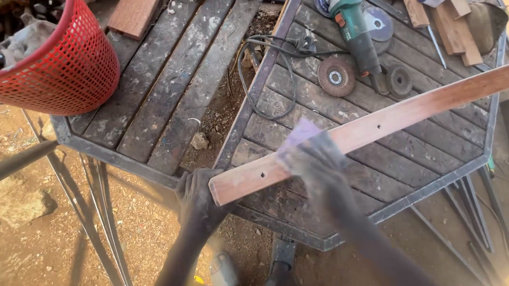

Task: Sanding a curved wooden plank with sandpaper on a workbench

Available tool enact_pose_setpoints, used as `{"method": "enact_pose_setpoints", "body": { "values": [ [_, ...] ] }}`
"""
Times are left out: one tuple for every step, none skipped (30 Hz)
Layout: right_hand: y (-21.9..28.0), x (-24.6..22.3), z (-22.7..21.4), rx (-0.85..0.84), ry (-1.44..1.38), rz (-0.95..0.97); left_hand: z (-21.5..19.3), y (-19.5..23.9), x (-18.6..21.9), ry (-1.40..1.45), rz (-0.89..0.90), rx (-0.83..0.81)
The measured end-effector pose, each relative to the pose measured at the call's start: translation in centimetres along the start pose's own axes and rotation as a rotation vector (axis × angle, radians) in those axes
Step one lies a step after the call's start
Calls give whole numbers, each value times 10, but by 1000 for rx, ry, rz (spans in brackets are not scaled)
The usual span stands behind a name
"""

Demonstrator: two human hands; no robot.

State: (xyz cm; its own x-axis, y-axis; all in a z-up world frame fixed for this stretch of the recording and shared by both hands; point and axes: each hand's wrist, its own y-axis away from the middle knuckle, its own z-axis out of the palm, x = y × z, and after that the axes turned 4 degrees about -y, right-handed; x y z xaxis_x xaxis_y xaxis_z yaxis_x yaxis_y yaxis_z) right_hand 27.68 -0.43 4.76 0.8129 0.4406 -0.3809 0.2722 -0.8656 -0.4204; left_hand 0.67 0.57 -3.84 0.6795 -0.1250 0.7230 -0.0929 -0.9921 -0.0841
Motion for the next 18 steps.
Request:
{"method": "enact_pose_setpoints", "body": {
  "values": [
    [3,28,-18,37,55,17,1,2,-3,4,7,8],
    [7,57,-36,72,111,35,2,4,-7,8,15,16],
    [16,69,-34,69,112,40,-1,8,-3,10,14,10],
    [25,81,-32,126,224,65,-5,11,2,32,-22,-7],
    [23,100,-31,197,344,72,-5,4,7,62,-46,-5],
    [6,58,-11,207,355,60,-5,-1,10,71,-36,8],
    [-4,9,8,157,199,64,-9,-1,11,42,-26,8],
    [-10,-43,21,106,44,68,-13,1,12,13,-17,9],
    [-8,-50,9,109,36,75,-11,5,6,4,-17,4],
    [-6,-56,-1,-84,-63,40,-8,9,-1,-81,76,9],
    [-4,-58,-15,-274,-144,9,2,7,-6,-151,181,13],
    [-7,-30,-32,-268,-134,19,6,1,-5,-144,193,7],
    [-8,-6,-46,-113,3,-8,5,3,-6,-119,169,7],
    [-9,18,-59,42,141,-35,3,5,-7,-94,145,7],
    [2,36,-64,34,140,-26,2,7,-6,-93,140,-3],
    [13,54,-69,99,89,315,1,9,-6,-80,142,-10],
    [15,77,-71,164,25,635,-1,4,-4,-76,142,7],
    [0,37,-58,162,15,623,-3,6,-6,-83,135,19]
  ]
}}
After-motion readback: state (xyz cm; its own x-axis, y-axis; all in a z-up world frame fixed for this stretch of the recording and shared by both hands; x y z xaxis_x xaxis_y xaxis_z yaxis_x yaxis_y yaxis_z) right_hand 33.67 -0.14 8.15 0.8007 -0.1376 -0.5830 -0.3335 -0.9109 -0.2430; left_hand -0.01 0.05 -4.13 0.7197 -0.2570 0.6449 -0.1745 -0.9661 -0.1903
